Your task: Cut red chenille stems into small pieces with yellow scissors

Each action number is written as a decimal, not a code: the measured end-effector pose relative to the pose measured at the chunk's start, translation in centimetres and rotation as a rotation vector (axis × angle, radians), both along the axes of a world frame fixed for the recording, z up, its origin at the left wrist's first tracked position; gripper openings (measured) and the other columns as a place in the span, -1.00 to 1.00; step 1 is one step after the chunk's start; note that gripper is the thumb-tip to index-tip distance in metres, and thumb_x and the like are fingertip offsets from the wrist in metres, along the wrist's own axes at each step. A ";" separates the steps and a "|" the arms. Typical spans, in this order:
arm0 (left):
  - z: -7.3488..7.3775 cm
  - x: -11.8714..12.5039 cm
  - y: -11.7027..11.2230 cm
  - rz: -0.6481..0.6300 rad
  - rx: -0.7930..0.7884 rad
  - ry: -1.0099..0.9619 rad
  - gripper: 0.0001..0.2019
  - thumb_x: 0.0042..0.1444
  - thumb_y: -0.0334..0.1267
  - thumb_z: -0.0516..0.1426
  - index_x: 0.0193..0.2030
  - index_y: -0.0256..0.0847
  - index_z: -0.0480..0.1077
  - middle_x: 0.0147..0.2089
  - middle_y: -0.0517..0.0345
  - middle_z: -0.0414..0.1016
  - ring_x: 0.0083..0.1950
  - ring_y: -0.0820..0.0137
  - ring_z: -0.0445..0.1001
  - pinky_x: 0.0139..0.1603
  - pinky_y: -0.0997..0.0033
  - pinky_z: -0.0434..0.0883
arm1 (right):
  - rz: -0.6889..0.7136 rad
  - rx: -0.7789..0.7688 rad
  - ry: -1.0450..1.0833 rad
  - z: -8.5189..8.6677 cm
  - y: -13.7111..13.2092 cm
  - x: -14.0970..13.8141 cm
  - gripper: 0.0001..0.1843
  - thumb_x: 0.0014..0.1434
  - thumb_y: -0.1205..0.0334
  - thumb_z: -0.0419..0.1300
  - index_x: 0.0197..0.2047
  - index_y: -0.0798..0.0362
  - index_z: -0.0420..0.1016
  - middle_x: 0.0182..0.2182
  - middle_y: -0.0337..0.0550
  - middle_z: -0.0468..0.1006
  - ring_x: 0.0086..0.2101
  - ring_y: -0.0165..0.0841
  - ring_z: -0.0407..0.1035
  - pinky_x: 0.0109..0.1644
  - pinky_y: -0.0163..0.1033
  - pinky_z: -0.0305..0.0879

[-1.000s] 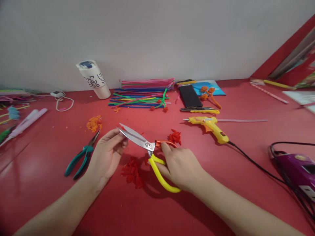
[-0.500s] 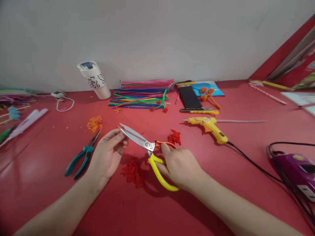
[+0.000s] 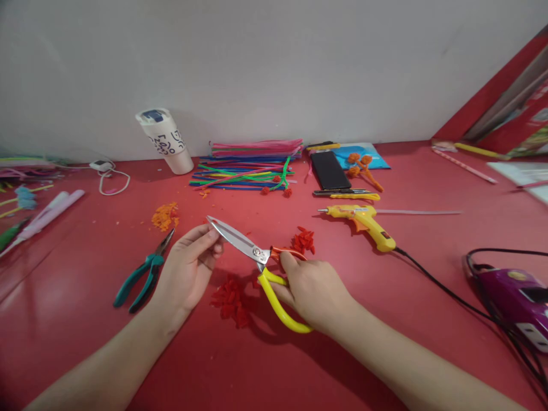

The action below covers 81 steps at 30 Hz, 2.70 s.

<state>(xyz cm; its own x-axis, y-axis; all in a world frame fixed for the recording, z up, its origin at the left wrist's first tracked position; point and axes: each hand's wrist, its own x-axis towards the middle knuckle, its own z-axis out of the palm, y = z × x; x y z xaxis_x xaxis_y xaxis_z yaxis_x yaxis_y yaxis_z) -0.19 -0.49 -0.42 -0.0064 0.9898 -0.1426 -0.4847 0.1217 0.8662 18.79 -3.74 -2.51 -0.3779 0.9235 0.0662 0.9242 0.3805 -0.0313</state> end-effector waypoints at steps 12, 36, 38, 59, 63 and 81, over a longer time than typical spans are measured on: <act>-0.3 0.9 -1.0 -0.361 -0.092 0.007 -0.94 -0.06 -0.34 0.15 -0.46 -0.30 0.40 -0.50 0.18 0.42 -0.53 0.62 0.30 -0.50 0.64 0.22 | -0.173 -0.551 0.985 2.5 0.4 -1.4 -0.69 0.06 -0.05 -0.02 -0.45 0.05 0.18 -0.71 -0.40 0.19 -0.69 -0.53 0.08 -0.62 -0.39 0.00; -0.2 2.0 -1.9 -0.499 -0.078 0.416 -0.89 -0.16 -0.28 0.20 -0.47 -0.27 0.41 -0.53 0.19 0.41 -0.55 0.56 0.28 -0.49 0.55 0.21 | -0.281 -0.642 1.183 2.6 0.1 -1.5 -0.89 -0.03 0.22 0.06 -0.51 0.05 0.20 -0.79 -0.48 0.14 -0.76 -0.59 0.07 -0.71 -0.47 -0.02; -0.1 2.2 -2.1 -0.443 -0.028 0.481 -0.89 -0.20 -0.31 0.22 -0.48 -0.26 0.41 -0.52 0.22 0.39 -0.53 0.55 0.29 -0.48 0.55 0.22 | -0.274 -0.624 1.162 2.7 0.0 -1.6 -0.90 -0.04 0.25 0.05 -0.51 0.05 0.18 -0.77 -0.47 0.14 -0.74 -0.59 0.08 -0.68 -0.46 -0.02; -0.3 0.1 0.0 -0.018 0.020 0.081 -0.97 -0.13 -0.39 0.17 -0.50 -0.29 0.38 -0.53 0.24 0.37 -0.53 0.63 0.27 -0.50 0.64 0.21 | -0.016 -0.110 0.045 0.9 0.1 -0.1 -0.59 0.11 -0.12 -0.15 -0.35 0.07 0.20 -0.59 -0.15 0.43 -0.59 -0.31 0.32 -0.56 -0.31 -0.20; -0.1 0.0 0.0 -0.005 0.010 0.063 -0.99 -0.12 -0.41 0.17 -0.50 -0.29 0.40 -0.54 0.26 0.36 -0.53 0.63 0.27 -0.48 0.64 0.22 | 0.004 -0.070 0.006 0.5 0.0 -0.1 -0.61 0.15 -0.09 -0.19 -0.37 0.07 0.18 -0.63 -0.17 0.42 -0.62 -0.32 0.30 -0.56 -0.30 -0.25; 0.0 0.0 0.0 -0.018 0.017 0.061 -0.98 -0.11 -0.39 0.16 -0.51 -0.29 0.40 -0.55 0.24 0.37 -0.54 0.62 0.26 -0.50 0.62 0.20 | -0.010 0.008 -0.061 0.3 0.0 0.0 -0.57 0.13 -0.10 -0.16 -0.30 0.10 0.24 -0.66 -0.16 0.44 -0.64 -0.31 0.32 -0.58 -0.30 -0.27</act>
<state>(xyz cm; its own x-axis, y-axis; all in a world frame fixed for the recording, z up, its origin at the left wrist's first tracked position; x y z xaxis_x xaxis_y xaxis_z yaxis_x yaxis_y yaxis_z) -0.23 -0.52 -0.38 0.0036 0.9921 -0.1258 -0.4287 0.1152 0.8961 18.76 -3.72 -2.22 -0.3724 0.9267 0.0509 0.9281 0.3714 0.0281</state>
